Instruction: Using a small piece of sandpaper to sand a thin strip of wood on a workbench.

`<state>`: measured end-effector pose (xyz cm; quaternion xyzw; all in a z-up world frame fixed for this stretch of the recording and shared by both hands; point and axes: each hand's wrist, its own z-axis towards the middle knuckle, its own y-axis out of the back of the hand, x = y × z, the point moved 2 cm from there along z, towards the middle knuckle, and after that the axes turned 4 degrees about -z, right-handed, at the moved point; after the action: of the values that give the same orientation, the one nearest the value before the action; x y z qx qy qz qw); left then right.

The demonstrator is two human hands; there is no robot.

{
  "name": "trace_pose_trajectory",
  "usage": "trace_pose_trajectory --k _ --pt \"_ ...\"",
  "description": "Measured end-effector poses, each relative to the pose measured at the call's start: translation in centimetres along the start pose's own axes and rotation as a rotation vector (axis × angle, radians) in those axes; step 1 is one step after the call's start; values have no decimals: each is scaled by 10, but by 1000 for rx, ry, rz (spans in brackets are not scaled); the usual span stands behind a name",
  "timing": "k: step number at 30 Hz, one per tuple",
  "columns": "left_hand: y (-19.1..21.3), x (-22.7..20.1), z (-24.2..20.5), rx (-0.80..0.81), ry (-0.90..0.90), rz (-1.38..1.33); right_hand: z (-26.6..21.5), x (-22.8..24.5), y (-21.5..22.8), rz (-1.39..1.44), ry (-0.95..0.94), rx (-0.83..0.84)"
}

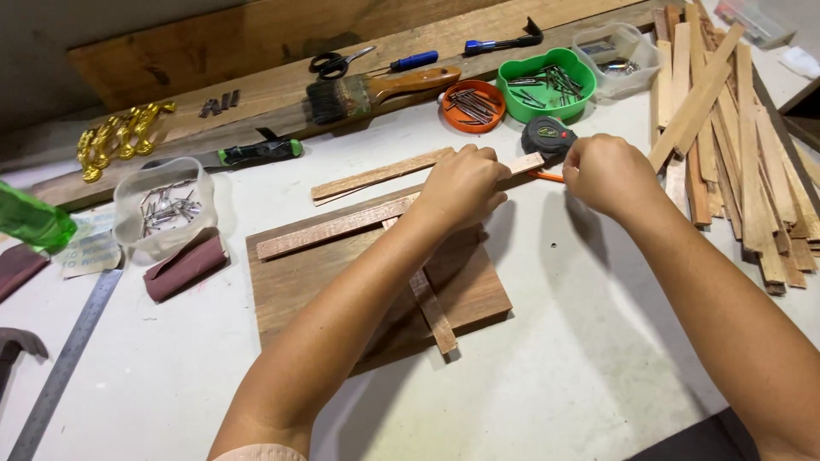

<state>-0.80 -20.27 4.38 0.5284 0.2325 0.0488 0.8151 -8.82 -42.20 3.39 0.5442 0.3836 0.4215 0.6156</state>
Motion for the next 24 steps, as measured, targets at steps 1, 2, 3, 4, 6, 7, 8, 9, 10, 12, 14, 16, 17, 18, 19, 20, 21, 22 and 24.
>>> trace_pose_trajectory --k 1,2,3,4,6,7,8,9,10,12,14,16,17,18,19,20,21,22,24 --pt "-7 1 5 3 -4 -3 0 -6 -6 -1 -6 2" --pt "-15 1 9 6 -9 -2 -1 -10 -12 0 20 -41" --pt "-24 2 12 11 -12 -2 -3 -15 -20 2 47 -80" --pt "-27 3 14 16 -15 -7 -7 -9 -14 3 41 -75" --pt "-33 5 15 7 -46 33 -14 4 -6 -124 34 81" --pt "-31 4 15 11 -44 30 -14 2 -10 -123 34 86" --pt "-30 3 14 11 -41 34 -14 1 -14 -146 70 72" --pt "-27 3 13 9 -36 39 -14 2 -18 -168 108 57" --pt "-29 4 11 12 -32 38 -16 9 -9 -166 111 62" --pt "-28 7 10 -38 -55 20 -20 24 10 -144 65 266" --pt "-23 6 5 -76 -64 -4 -24 37 26 -132 74 309" --pt "-15 6 1 -115 -70 -25 -27 49 38 -122 87 350" --pt "-10 6 -1 -104 -69 -39 -27 54 43 -72 107 327" --pt "-4 6 -4 -93 -69 -52 -27 60 47 -21 127 304" --pt "3 9 -7 -101 -65 -43 -27 64 48 -22 136 295" --pt "10 12 -10 -91 -55 -34 -26 70 50 67 187 232" --pt "17 15 -15 -81 -44 -24 -26 76 53 156 239 169" --pt "24 20 -20 -90 -39 -14 -25 82 55 156 251 161" --pt "41 29 -30 -221 -81 23 -23 97 59 326 295 139"
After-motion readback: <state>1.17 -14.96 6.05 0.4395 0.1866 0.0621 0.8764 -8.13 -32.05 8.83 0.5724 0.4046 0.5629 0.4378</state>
